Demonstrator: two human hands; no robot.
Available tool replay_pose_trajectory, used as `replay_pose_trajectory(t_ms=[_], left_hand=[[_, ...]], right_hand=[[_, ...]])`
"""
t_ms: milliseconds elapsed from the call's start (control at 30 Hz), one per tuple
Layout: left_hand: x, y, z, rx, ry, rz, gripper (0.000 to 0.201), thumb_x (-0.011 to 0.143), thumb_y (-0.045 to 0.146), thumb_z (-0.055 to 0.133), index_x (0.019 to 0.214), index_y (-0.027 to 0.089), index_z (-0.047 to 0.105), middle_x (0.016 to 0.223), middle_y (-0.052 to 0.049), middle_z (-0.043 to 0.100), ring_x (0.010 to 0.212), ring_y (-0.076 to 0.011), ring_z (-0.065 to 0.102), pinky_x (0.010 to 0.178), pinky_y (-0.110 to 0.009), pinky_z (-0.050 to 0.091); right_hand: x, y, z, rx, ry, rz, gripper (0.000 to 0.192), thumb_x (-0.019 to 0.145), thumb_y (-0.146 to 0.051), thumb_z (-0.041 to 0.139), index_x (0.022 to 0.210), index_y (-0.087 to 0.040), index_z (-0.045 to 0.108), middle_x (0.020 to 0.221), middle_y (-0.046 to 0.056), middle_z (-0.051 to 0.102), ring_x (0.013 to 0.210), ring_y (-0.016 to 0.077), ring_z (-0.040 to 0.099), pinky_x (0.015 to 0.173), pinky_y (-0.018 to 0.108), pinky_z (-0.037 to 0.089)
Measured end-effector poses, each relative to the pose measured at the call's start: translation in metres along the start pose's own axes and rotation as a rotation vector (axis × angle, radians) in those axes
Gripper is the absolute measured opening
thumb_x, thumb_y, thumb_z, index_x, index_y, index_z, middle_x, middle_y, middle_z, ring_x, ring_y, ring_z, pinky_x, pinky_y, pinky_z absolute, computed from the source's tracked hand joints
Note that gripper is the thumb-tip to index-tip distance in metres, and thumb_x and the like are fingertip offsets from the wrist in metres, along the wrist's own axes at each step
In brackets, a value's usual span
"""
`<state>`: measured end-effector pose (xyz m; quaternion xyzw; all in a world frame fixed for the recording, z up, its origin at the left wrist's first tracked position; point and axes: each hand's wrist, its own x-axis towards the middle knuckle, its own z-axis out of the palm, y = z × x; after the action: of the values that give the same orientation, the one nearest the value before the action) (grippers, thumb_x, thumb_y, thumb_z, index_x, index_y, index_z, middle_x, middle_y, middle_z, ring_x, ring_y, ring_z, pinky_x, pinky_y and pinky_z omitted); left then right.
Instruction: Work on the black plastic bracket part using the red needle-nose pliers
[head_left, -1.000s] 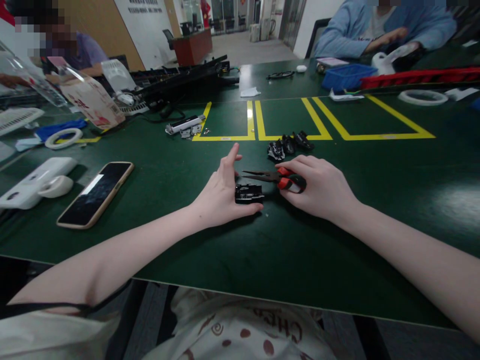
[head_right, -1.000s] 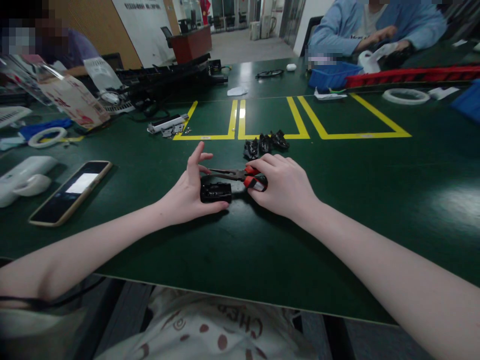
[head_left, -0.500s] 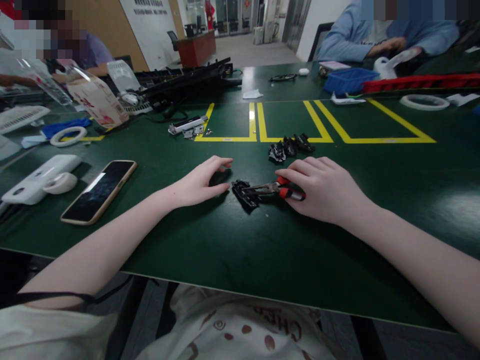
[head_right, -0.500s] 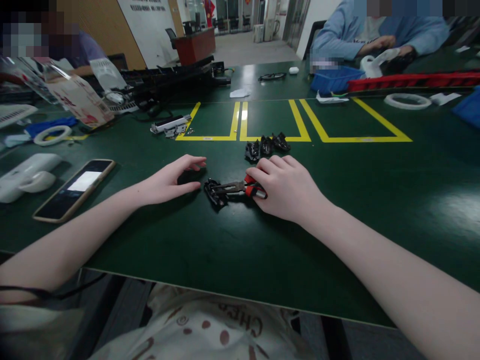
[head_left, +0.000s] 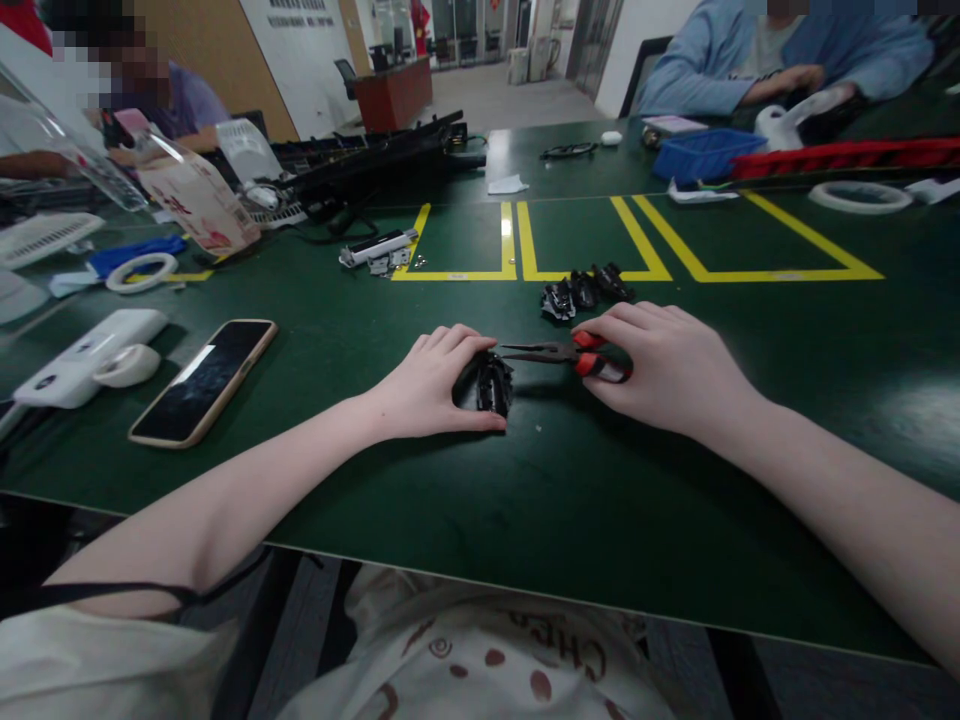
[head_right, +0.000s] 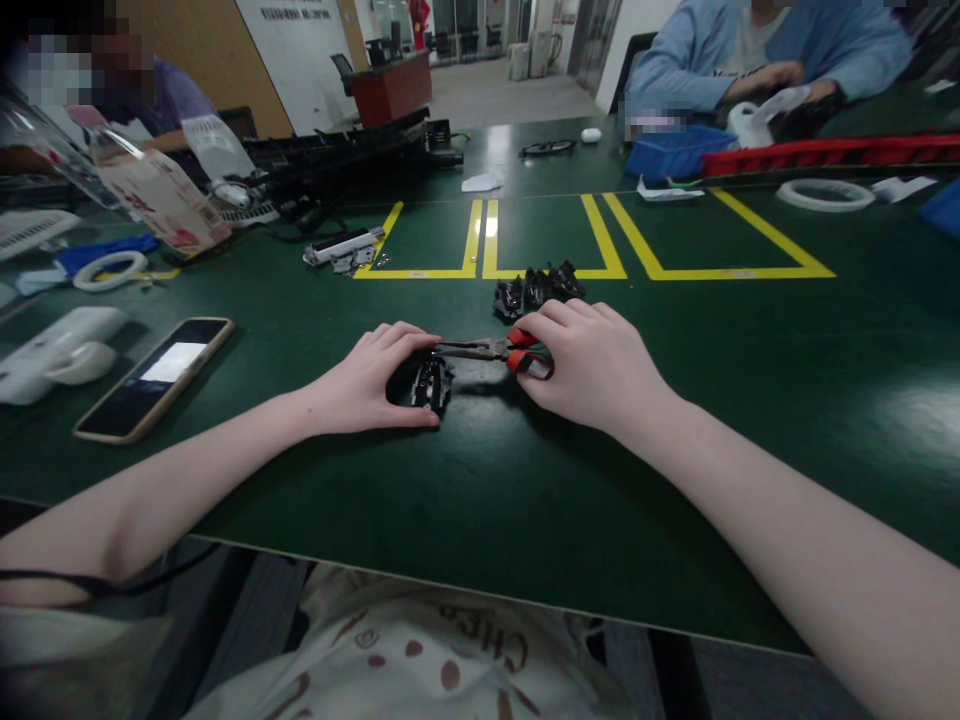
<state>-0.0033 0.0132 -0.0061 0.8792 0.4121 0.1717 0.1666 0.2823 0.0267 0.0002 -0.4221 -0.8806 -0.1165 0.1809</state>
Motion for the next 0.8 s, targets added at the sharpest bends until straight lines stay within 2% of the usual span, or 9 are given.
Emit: replay_pose_trajectory(t_ms=[100, 233, 500, 800], left_hand=[[0.004, -0.002, 0.001, -0.045, 0.002, 0.003, 0.07, 0.077, 0.06, 0.077, 0.128, 0.017, 0.055, 0.127, -0.013, 0.058, 0.116, -0.0336, 0.052, 0.101, -0.054, 0.043], [0.004, -0.003, -0.004, -0.171, -0.064, 0.008, 0.068, 0.073, 0.055, 0.082, 0.124, 0.019, 0.057, 0.122, -0.01, 0.06, 0.114, -0.0306, 0.054, 0.098, -0.047, 0.045], [0.0, -0.007, -0.013, -0.407, -0.184, 0.0, 0.064, 0.079, 0.047, 0.079, 0.132, 0.021, 0.053, 0.127, -0.009, 0.062, 0.116, -0.0266, 0.059, 0.098, -0.042, 0.049], [0.0, -0.007, -0.014, -0.422, -0.196, 0.023, 0.069, 0.077, 0.044, 0.083, 0.137, 0.023, 0.055, 0.132, -0.009, 0.062, 0.12, -0.0293, 0.058, 0.103, -0.044, 0.044]], right_hand=[[0.0, 0.0, 0.0, 0.013, -0.022, 0.012, 0.034, 0.083, -0.036, 0.055, 0.105, -0.014, 0.068, 0.099, 0.011, 0.069, 0.088, 0.0282, 0.063, 0.074, 0.041, 0.049], [0.0, -0.002, 0.0, 0.028, -0.029, -0.001, 0.034, 0.082, -0.036, 0.056, 0.105, -0.014, 0.068, 0.099, 0.011, 0.07, 0.088, 0.0279, 0.064, 0.074, 0.04, 0.049], [-0.001, -0.009, -0.004, 0.076, -0.03, -0.028, 0.031, 0.081, -0.035, 0.056, 0.102, -0.015, 0.068, 0.095, 0.01, 0.07, 0.078, 0.0241, 0.061, 0.066, 0.036, 0.046], [-0.001, -0.012, -0.006, 0.071, -0.053, -0.014, 0.028, 0.082, -0.035, 0.055, 0.098, -0.016, 0.066, 0.09, 0.008, 0.069, 0.074, 0.0226, 0.06, 0.062, 0.035, 0.044]])
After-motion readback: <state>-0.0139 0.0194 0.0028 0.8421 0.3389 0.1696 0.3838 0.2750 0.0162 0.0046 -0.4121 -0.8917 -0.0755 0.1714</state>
